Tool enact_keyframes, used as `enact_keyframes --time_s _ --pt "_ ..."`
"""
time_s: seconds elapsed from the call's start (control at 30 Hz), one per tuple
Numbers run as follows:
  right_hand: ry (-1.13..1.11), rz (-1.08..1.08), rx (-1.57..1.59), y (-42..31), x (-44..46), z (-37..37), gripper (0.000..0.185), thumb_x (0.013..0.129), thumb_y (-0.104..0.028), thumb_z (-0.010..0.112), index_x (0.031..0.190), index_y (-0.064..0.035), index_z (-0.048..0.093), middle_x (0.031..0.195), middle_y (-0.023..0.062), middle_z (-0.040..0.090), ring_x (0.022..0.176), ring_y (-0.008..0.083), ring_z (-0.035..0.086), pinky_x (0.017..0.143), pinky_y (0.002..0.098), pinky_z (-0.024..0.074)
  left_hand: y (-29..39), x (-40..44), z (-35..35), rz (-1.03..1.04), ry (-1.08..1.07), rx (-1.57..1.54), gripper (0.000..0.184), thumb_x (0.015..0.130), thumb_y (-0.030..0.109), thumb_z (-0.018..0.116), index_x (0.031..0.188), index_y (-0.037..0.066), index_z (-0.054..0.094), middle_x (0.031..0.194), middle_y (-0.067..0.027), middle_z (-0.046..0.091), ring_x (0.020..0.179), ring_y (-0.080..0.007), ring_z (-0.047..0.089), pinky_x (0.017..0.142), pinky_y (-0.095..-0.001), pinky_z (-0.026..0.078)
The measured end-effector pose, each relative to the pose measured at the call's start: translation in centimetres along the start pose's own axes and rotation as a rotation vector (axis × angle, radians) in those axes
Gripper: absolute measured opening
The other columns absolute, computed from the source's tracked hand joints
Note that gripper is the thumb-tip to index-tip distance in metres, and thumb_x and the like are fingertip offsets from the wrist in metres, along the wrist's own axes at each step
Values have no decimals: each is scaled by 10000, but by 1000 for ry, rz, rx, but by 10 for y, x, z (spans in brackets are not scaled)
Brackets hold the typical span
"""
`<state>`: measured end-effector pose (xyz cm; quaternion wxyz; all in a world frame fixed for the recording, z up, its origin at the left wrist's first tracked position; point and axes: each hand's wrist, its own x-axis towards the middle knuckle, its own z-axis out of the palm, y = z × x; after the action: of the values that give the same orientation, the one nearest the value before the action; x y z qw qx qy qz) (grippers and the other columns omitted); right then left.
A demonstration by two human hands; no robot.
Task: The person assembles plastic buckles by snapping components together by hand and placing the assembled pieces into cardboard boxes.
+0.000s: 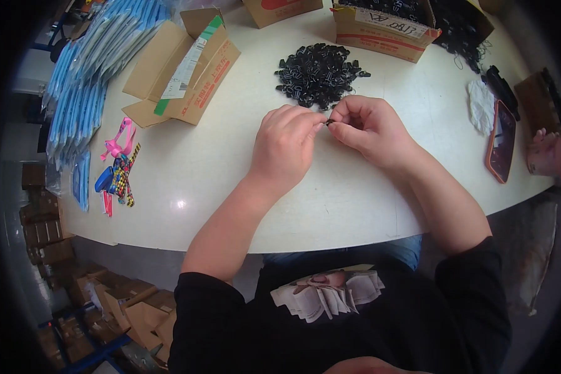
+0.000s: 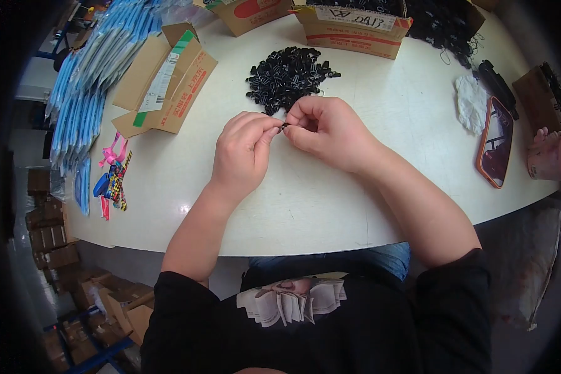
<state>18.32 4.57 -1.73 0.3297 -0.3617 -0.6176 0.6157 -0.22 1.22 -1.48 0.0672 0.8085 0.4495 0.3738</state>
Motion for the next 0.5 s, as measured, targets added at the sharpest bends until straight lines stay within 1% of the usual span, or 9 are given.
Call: enact_keyframes --time_s 0.07,0.17,0.27,0.37,0.5 --pt "-9 -4 -1 -1 0 -1 105 839 -92 659 841 -11 591 716 -29 553 648 33 473 564 205 416 2 1 -1 10 0 27 47 814 -10 604 845 -12 639 825 -130 635 800 -296 607 737 -369 479" --pt "-32 3 -6 -2 -1 -2 105 839 -85 661 836 -7 590 722 -27 557 653 33 476 564 206 417 4 2 -1 19 -15 44 37 826 -17 569 858 -8 585 810 -137 595 773 -326 582 707 -405 464" --pt "-21 5 -26 -2 -2 -1 110 838 -83 662 832 -2 588 722 -28 556 653 35 478 569 209 423 9 0 3 -54 -29 29 41 837 -22 533 868 3 520 795 -148 546 738 -352 550 680 -438 442" --pt "-14 -74 -87 0 -2 1 115 833 -77 664 827 7 584 713 -18 561 652 42 481 574 215 431 7 -1 4 -49 -41 23 48 844 -24 511 871 7 486 791 -160 522 718 -366 533 657 -445 430" --pt "29 -211 -268 1 -3 4 111 807 -57 670 825 15 588 716 56 605 641 102 555 587 254 467 11 -2 3 -167 -76 -28 22 858 -10 507 869 -1 490 800 -167 537 718 -357 546 648 -420 441"
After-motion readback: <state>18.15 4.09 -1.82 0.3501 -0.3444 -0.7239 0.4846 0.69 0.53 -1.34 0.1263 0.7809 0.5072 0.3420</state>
